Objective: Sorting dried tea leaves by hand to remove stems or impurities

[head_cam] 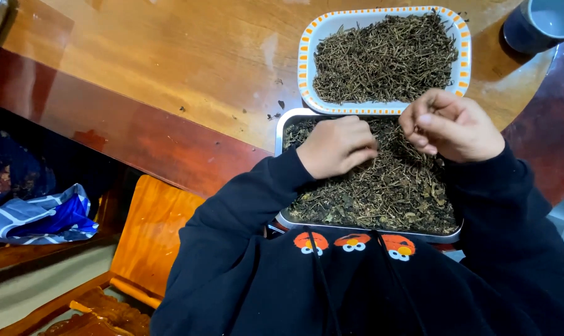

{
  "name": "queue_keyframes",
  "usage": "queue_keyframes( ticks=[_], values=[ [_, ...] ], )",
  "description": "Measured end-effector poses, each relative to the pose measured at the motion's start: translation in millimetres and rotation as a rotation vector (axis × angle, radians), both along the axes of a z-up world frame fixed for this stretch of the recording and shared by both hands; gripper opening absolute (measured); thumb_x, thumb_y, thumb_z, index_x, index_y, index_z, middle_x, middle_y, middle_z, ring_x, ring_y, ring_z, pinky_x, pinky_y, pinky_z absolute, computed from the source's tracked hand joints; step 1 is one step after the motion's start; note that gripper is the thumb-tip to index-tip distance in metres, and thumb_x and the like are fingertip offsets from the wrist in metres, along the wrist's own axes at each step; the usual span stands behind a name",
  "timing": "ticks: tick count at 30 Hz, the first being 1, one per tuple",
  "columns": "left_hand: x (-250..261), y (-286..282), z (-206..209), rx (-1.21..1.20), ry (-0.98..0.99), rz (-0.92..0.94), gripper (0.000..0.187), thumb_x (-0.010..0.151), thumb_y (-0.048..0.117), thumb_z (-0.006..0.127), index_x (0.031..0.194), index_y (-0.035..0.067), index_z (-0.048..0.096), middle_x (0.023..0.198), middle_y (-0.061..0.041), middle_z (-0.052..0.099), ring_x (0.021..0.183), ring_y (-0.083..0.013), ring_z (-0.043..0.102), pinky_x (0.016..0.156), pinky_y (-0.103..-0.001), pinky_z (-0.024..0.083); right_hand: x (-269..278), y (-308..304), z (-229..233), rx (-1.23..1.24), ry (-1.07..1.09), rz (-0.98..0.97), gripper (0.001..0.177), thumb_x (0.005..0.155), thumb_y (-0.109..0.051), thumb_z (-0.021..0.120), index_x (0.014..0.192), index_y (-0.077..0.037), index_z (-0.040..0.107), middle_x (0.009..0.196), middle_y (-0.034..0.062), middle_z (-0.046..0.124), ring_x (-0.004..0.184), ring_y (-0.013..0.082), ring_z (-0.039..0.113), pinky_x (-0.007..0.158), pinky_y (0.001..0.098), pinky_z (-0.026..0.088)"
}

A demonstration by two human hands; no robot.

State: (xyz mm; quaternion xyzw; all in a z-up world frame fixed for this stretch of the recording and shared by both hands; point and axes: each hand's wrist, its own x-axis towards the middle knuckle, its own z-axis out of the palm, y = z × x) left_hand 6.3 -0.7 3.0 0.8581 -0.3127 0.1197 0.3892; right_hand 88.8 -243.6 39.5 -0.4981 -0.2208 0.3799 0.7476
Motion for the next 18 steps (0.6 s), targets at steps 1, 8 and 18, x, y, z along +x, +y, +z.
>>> queue_keyframes(
  ticks=[1, 8, 18],
  values=[
    [0, -1, -7, 0.182, -0.090, -0.002, 0.017, 0.098, 0.033, 0.065, 0.093, 0.016, 0.067, 0.088, -0.001, 0.060, 0.084, -0.0243, 0.056, 0.056, -0.041, 0.045, 1, 0, 1, 0.083, 0.056, -0.021, 0.007, 0.101, -0.008, 0.059, 0.100, -0.005, 0.053, 0.100, 0.0206, 0.061, 0.066, 0.0161, 0.051, 0.048, 0.0193, 0.038],
    [0, -13, -17, 0.474, -0.180, -0.012, 0.013, 0.089, 0.022, 0.067, 0.089, 0.010, 0.072, 0.092, -0.006, 0.063, 0.087, -0.0264, 0.054, 0.059, -0.044, 0.047, 3, 2, -7, 0.048, -0.006, -0.126, 0.011, 0.095, -0.004, 0.066, 0.095, -0.005, 0.055, 0.096, 0.0200, 0.060, 0.061, 0.0139, 0.049, 0.050, 0.0198, 0.039],
    [-1, -5, -14, 0.238, -0.078, -0.018, 0.010, 0.089, 0.018, 0.065, 0.095, 0.011, 0.061, 0.089, -0.007, 0.060, 0.083, -0.0296, 0.059, 0.059, -0.047, 0.046, 9, -2, -14, 0.078, 0.077, -0.134, 0.014, 0.100, -0.006, 0.061, 0.101, -0.011, 0.049, 0.092, 0.0196, 0.058, 0.059, 0.0144, 0.048, 0.049, 0.0210, 0.039]
  ],
)
